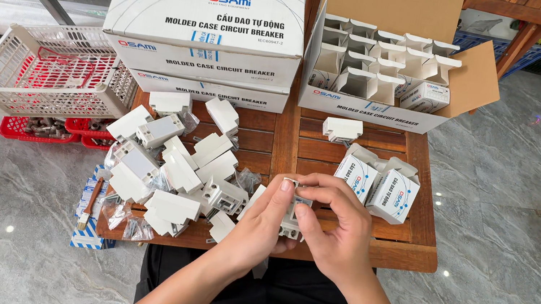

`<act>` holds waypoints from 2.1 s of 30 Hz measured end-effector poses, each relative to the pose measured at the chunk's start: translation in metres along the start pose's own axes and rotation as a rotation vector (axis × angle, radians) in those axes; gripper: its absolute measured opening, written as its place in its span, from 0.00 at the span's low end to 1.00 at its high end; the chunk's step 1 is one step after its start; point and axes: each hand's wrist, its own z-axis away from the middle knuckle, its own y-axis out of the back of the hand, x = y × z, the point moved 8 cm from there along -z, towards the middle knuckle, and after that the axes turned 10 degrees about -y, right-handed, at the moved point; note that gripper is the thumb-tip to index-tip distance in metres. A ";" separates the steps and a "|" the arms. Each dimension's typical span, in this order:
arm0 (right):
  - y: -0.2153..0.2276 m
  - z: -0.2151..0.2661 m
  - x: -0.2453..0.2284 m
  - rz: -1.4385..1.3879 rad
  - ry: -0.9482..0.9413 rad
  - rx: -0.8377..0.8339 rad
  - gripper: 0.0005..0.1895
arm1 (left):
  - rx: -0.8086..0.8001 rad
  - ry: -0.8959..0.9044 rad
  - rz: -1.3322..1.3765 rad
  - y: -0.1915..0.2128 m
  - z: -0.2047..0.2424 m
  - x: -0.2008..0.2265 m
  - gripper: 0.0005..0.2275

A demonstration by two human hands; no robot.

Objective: The person unpacks molded case circuit breakers from plastic bags, places them into small cardboard boxes, and stacks the boxes on a wooden table. The person handles the breakers and boxes by hand, organizing them into a larger shipping carton.

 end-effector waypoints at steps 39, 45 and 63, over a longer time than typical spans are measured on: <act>0.098 0.047 0.120 -0.289 -0.488 0.279 0.30 | 0.071 -0.618 -0.596 -0.050 -0.064 0.012 0.21; 0.150 0.037 0.137 -0.442 -0.359 0.389 0.34 | 0.051 -0.411 -1.057 -0.092 -0.103 0.010 0.37; 0.139 0.022 0.150 -0.572 -0.386 0.256 0.33 | 0.095 -0.599 -0.904 -0.066 -0.090 0.019 0.37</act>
